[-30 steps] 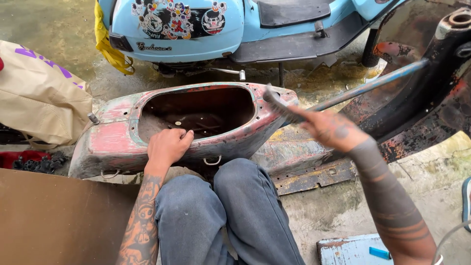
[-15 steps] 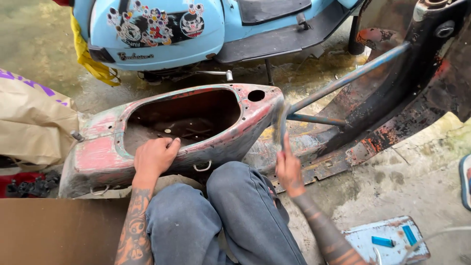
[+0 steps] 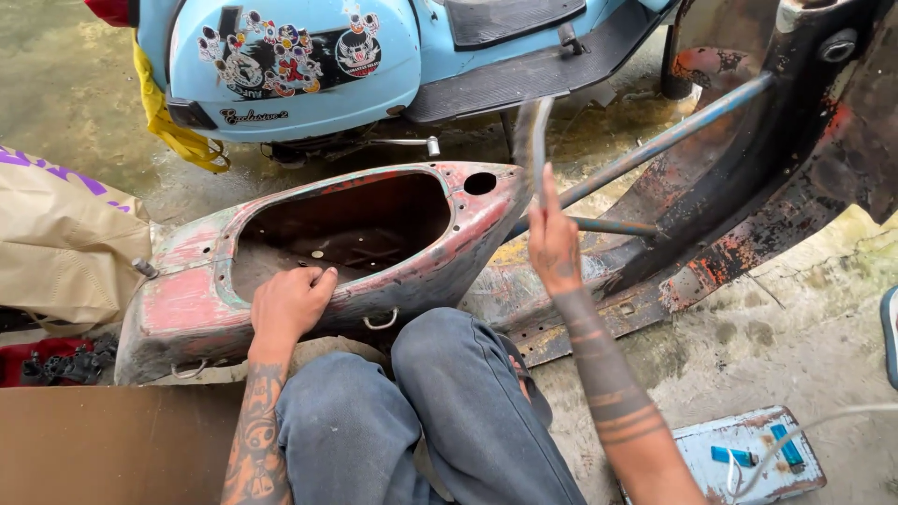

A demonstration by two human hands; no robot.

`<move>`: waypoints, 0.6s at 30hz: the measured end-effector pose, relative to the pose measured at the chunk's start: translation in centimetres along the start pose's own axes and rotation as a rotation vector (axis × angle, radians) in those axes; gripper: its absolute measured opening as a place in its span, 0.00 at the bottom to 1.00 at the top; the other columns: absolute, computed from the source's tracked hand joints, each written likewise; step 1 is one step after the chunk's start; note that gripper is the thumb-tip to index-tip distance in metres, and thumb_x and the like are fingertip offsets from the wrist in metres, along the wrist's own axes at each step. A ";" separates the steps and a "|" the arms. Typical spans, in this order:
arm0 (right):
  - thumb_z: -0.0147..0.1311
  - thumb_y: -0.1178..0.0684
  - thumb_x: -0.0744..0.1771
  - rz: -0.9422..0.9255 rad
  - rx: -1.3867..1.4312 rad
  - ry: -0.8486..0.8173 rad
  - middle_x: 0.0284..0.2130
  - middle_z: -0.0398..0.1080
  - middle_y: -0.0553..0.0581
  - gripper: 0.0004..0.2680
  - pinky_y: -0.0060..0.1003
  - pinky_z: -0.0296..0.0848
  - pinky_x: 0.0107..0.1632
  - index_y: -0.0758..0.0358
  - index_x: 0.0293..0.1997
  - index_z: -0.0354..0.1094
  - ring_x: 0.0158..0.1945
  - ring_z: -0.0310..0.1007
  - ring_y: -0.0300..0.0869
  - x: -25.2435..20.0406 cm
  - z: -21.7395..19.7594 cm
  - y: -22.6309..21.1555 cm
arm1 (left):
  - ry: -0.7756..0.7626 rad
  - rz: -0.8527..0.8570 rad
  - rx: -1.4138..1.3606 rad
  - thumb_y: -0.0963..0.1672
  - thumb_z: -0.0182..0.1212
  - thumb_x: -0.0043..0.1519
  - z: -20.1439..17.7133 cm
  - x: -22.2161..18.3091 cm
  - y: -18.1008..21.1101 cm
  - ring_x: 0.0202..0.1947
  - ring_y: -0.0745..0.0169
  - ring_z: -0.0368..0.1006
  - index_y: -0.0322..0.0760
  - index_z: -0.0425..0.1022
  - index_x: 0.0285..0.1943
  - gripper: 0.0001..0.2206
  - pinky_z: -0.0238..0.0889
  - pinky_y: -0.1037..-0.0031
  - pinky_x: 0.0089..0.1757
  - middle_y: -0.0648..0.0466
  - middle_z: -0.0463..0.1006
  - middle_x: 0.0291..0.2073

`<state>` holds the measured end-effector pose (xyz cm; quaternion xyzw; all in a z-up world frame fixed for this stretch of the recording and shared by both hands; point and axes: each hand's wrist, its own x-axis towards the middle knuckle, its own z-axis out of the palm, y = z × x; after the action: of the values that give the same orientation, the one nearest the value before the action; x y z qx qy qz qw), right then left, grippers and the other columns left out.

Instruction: Cleaning rust and dirt from a motorcycle frame using a wire brush and a sweeping brush

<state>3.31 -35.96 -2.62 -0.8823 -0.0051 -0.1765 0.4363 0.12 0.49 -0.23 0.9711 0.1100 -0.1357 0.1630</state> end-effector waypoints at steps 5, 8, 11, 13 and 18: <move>0.39 0.47 0.72 0.138 -0.048 -0.045 0.31 0.73 0.82 0.21 0.66 0.71 0.44 0.48 0.78 0.47 0.40 0.74 0.74 -8.9 2.3 3.1 | -0.005 -0.009 0.006 0.59 0.48 0.60 -0.1 0.0 0.0 0.40 0.33 0.77 0.37 0.70 0.21 0.26 0.68 0.55 0.42 0.40 0.77 0.24; 0.42 0.47 0.71 0.159 -0.072 -0.097 0.32 0.75 0.77 0.21 0.61 0.73 0.41 0.45 0.76 0.51 0.39 0.76 0.70 -13.6 2.9 7.3 | -0.013 0.002 0.003 0.59 0.48 0.59 -0.2 0.1 0.1 0.40 0.33 0.77 0.38 0.71 0.21 0.26 0.68 0.55 0.42 0.40 0.78 0.24; 0.41 0.49 0.71 0.099 -0.044 -0.106 0.30 0.76 0.72 0.21 0.51 0.77 0.36 0.47 0.76 0.52 0.30 0.76 0.59 -12.8 2.5 7.6 | -0.012 0.000 -0.014 0.59 0.48 0.59 -0.3 -0.1 0.2 0.40 0.33 0.77 0.37 0.71 0.21 0.26 0.68 0.55 0.42 0.40 0.78 0.24; 0.39 0.50 0.72 0.065 -0.005 -0.103 0.27 0.75 0.72 0.20 0.49 0.77 0.34 0.50 0.77 0.50 0.24 0.75 0.55 -9.6 2.2 6.5 | -0.002 -0.006 -0.023 0.58 0.49 0.59 -0.3 -0.2 0.1 0.39 0.32 0.77 0.37 0.71 0.21 0.26 0.68 0.55 0.42 0.40 0.78 0.23; 0.41 0.49 0.73 -0.096 -0.082 0.005 0.34 0.73 0.77 0.20 0.62 0.71 0.35 0.46 0.78 0.48 0.36 0.76 0.69 -1.4 2.1 4.9 | -0.011 -0.014 0.007 0.59 0.48 0.59 -0.2 -0.2 0.3 0.41 0.33 0.77 0.37 0.72 0.22 0.26 0.68 0.54 0.43 0.39 0.79 0.26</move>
<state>3.41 -37.20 -7.96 -0.8978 -0.0389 -0.1993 0.3908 0.10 0.31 0.11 0.9700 0.1153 -0.1427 0.1594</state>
